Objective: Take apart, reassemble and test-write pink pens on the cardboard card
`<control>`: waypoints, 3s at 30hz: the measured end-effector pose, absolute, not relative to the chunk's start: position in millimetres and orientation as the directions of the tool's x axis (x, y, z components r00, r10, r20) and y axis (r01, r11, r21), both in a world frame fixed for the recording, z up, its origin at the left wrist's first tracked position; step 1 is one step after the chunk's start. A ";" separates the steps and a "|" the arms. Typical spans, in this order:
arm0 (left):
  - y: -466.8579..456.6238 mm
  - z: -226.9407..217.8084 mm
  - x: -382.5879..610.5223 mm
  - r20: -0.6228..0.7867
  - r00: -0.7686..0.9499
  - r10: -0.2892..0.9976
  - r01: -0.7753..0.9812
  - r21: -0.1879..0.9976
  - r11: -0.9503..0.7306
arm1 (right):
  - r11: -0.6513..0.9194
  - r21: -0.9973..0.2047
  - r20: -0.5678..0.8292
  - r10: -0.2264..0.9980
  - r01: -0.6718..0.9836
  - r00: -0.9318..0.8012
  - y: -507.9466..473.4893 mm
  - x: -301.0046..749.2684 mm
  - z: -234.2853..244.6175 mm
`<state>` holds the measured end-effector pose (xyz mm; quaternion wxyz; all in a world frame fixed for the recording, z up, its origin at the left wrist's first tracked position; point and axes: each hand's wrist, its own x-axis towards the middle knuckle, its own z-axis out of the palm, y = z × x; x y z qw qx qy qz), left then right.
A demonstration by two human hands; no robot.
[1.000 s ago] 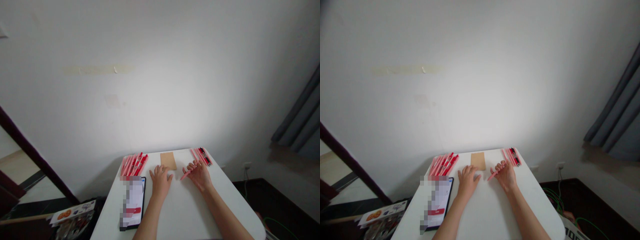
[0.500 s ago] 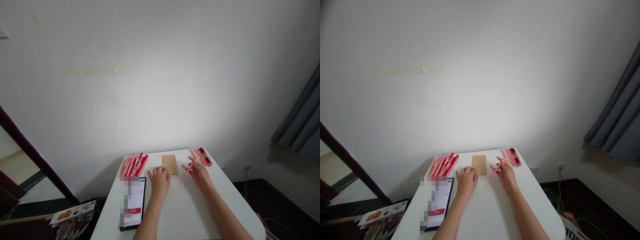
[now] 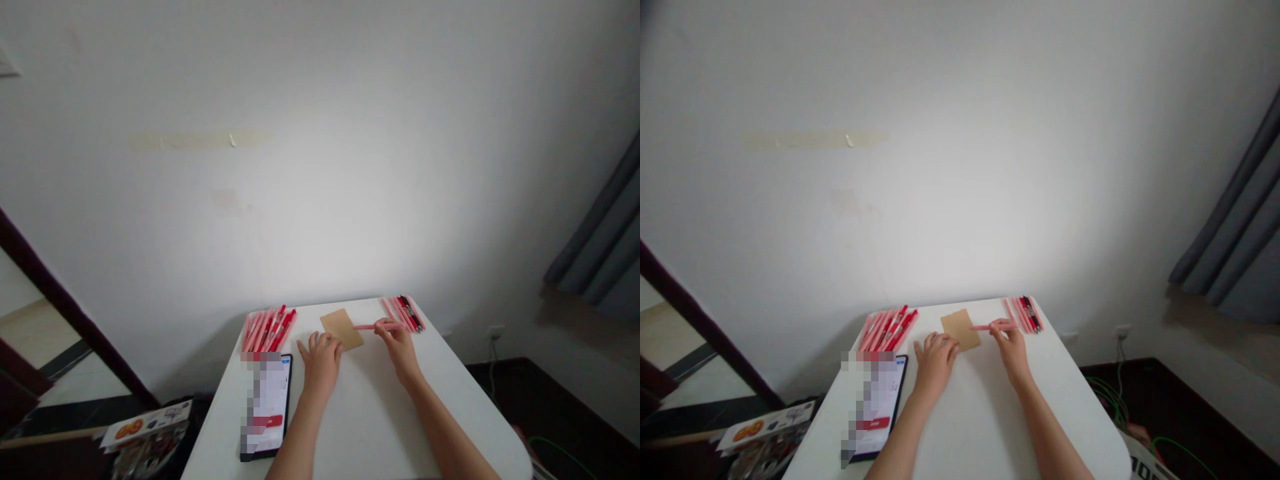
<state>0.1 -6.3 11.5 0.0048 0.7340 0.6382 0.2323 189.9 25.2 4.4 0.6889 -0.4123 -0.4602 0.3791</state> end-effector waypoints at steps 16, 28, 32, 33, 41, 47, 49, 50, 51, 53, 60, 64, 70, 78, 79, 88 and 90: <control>-4.3 8.7 -2.6 0.263 0.081 0.961 0.934 0.317 -0.165 | 0.393 -0.903 0.419 0.894 0.171 0.158 19.2 187.3 10.0; -7.9 15.2 0.5 0.192 0.111 0.975 0.936 0.310 -0.167 | 0.378 -0.914 0.398 0.906 0.150 0.143 14.0 185.0 11.1; -10.2 18.0 0.6 0.160 0.118 0.980 0.948 0.276 -0.160 | 0.386 -0.915 0.400 0.906 0.115 0.137 15.4 184.5 8.7; -10.7 18.6 0.6 0.160 0.124 0.979 0.947 0.274 -0.165 | 0.383 -0.917 0.395 0.908 0.107 0.135 16.3 184.4 7.1; -10.2 18.8 -0.2 0.222 0.103 0.970 0.929 0.326 -0.173 | 0.385 -0.909 0.406 0.905 0.161 0.130 21.3 179.4 -4.1; -9.4 20.4 -1.6 0.186 0.045 0.982 0.949 0.298 -0.099 | 0.411 -0.894 0.430 0.899 0.178 0.081 17.8 174.4 0.6; -8.6 19.3 -2.6 0.177 0.036 0.983 0.953 0.290 -0.088 | 0.429 -0.887 0.443 0.895 0.173 0.057 16.2 172.7 2.5; -8.1 18.3 -3.2 0.179 0.035 0.983 0.953 0.291 -0.087 | 0.436 -0.882 0.450 0.891 0.176 0.049 15.6 171.9 3.2; -7.5 17.0 -3.8 0.182 0.036 0.983 0.952 0.294 -0.089 | 0.443 -0.877 0.457 0.888 0.185 0.042 15.0 171.1 3.8; -6.3 14.3 -4.8 0.193 0.039 0.981 0.949 0.299 -0.096 | 0.450 -0.868 0.466 0.885 0.212 0.029 14.0 170.1 4.6; -4.8 10.2 -6.1 0.219 0.042 0.975 0.948 0.299 -0.108 | 0.447 -0.861 0.459 0.889 0.241 -0.008 12.7 168.8 7.1; -5.0 9.6 -6.0 0.223 0.039 0.974 0.947 0.303 -0.108 | 0.452 -0.847 0.469 0.883 0.280 -0.005 14.4 168.0 5.9; -4.5 8.6 -6.2 0.214 0.037 0.976 0.952 0.291 -0.099 | 0.454 -0.796 0.485 0.874 0.401 -0.028 15.6 166.9 5.1; -3.8 9.5 -5.7 0.201 0.028 0.979 0.952 0.292 -0.088 | 0.445 -0.771 0.484 0.874 0.456 -0.036 17.5 169.0 1.9; -3.8 9.7 -5.6 0.202 0.028 0.979 0.952 0.295 -0.088 | 0.443 -0.773 0.484 0.874 0.454 -0.029 18.0 169.3 0.9; -5.8 13.4 -4.5 0.185 0.026 0.982 0.953 0.293 -0.081 | 0.420 -0.791 0.466 0.885 0.446 -0.005 17.6 169.7 2.4; -5.9 13.3 -4.4 0.189 0.025 0.982 0.951 0.298 -0.082 | 0.413 -0.793 0.467 0.884 0.447 0.010 18.4 170.1 0.8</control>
